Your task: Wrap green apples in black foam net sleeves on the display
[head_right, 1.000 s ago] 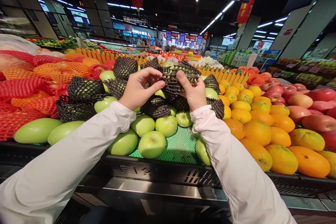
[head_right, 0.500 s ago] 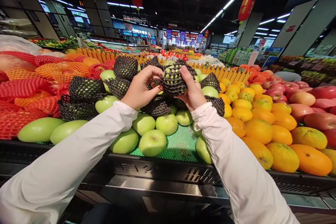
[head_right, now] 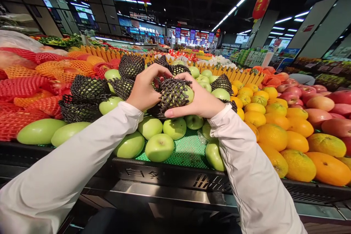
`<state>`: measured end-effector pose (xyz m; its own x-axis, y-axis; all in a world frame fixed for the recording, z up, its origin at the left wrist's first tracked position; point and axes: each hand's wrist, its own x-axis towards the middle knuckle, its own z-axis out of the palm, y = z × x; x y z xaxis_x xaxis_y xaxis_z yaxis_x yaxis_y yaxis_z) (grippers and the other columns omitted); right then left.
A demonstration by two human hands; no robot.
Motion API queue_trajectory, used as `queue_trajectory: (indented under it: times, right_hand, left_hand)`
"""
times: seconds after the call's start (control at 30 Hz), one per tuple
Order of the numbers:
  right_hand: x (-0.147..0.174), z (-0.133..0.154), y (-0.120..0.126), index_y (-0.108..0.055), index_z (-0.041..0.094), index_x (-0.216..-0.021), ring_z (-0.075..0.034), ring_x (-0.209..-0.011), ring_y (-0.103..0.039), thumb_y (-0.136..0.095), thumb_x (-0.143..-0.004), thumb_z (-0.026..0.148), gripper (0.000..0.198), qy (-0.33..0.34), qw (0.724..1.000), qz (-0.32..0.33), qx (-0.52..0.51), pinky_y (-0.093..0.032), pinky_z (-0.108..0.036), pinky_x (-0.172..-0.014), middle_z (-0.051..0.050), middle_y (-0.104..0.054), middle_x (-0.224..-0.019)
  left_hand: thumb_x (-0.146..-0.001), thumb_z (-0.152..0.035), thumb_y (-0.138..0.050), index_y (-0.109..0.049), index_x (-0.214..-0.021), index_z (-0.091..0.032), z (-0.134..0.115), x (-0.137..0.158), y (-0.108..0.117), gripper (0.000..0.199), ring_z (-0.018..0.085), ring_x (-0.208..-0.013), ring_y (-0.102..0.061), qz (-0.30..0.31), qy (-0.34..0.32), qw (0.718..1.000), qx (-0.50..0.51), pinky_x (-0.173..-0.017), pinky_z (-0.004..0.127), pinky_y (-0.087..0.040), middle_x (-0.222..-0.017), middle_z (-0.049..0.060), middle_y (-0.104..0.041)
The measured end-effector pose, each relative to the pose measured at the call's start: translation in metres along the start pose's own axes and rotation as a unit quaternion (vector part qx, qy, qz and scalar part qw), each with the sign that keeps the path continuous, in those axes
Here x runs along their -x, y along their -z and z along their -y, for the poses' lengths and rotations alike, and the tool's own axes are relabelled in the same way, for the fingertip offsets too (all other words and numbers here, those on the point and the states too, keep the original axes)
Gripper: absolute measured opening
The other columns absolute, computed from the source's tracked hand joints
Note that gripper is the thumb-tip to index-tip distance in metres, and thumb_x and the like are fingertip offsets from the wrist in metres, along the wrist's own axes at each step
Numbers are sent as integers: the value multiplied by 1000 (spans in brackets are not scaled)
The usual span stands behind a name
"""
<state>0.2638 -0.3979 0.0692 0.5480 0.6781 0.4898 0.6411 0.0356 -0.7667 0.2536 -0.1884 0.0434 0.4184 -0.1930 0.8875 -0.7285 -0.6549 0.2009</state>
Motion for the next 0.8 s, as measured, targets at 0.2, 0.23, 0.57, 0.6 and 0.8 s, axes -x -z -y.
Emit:
queue_trajectory:
  times: [0.2,0.23,0.57,0.6,0.8]
  right_hand:
    - [15,14,20,-71,18,-96,-20,-76,-67,-96,-45,34,59,-156,969,187,45,-59,-34,-73,0,-70,-84]
    - [17,16,18,-73,17,-94,-20,-74,-67,-95,-45,36,57,-198,950,233,60,-58,-32,-70,-1,-71,-83]
    - [13,-3,-33,-57,22,-52,-32,-68,-64,-93,-22,59,60,-327,802,268,422,-54,-46,-72,-5,-54,-56]
    - [14,-5,-37,-55,22,-51,-33,-68,-64,-93,-21,58,61,-322,797,257,442,-54,-47,-71,-5,-52,-54]
    - [17,1,-43,-76,11,-88,-31,-78,-68,-90,-41,69,77,-308,722,347,513,-55,-38,-70,-13,-68,-79]
  left_hand:
    - [-83,-27,-68,-64,-94,-17,2,0,0,15,14,-80,-53,9,12,1000,-2,-75,29,-45,-101,5,-63]
    - [-84,-27,-67,-65,-93,-17,3,0,0,14,14,-80,-53,4,16,1000,-3,-72,28,-45,-101,5,-63]
    - [-86,-24,-64,-66,-86,-16,0,1,0,8,13,-82,-55,10,17,1000,-6,-75,27,-47,-101,6,-62]
    - [-86,-24,-64,-66,-85,-16,0,1,0,8,13,-82,-55,10,15,1000,-6,-76,27,-47,-100,6,-62]
    - [-87,-24,-63,-67,-85,-15,0,2,0,10,12,-82,-56,16,14,1000,-23,-75,25,-47,-101,6,-62]
